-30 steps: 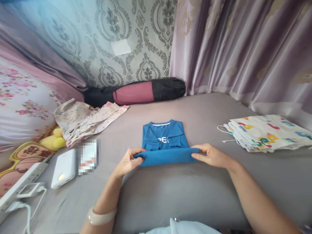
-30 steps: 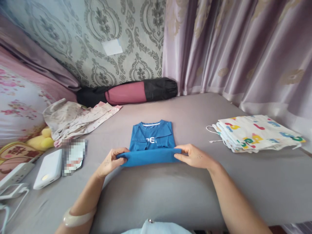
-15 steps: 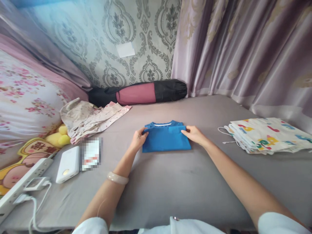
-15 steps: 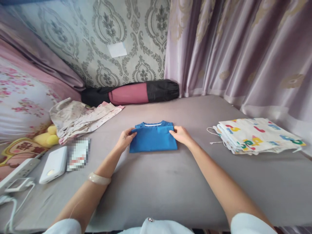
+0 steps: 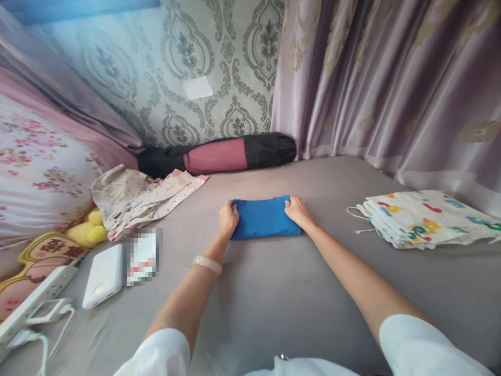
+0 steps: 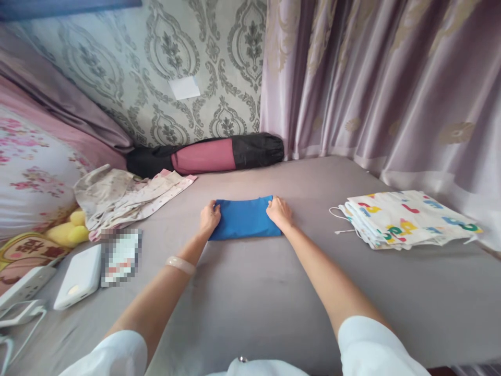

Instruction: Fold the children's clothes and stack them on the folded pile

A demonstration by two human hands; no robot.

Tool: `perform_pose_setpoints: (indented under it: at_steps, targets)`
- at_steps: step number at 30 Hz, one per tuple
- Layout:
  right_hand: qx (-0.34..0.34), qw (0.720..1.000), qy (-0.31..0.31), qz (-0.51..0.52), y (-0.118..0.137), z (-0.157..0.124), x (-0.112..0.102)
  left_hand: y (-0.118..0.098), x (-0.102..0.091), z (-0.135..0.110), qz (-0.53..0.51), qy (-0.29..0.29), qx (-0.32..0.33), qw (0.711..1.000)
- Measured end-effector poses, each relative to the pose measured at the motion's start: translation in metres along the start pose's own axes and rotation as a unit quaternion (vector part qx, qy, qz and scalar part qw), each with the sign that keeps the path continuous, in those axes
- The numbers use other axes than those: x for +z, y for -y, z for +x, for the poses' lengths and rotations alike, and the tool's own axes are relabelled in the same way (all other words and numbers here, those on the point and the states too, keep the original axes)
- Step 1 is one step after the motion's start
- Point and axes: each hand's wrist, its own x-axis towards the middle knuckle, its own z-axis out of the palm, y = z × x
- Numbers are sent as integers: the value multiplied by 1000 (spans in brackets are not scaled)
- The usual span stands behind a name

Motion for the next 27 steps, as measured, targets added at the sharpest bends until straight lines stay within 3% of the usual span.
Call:
perform_pose_setpoints:
  at_steps: [12, 27]
  targets:
    - [33, 997, -70, -22, 10, -2, 20, -11, 11, -7, 88, -19, -21, 996]
    - [71, 995, -75, -4, 10, 1, 20, -17, 10, -9, 109, -58, -59, 991]
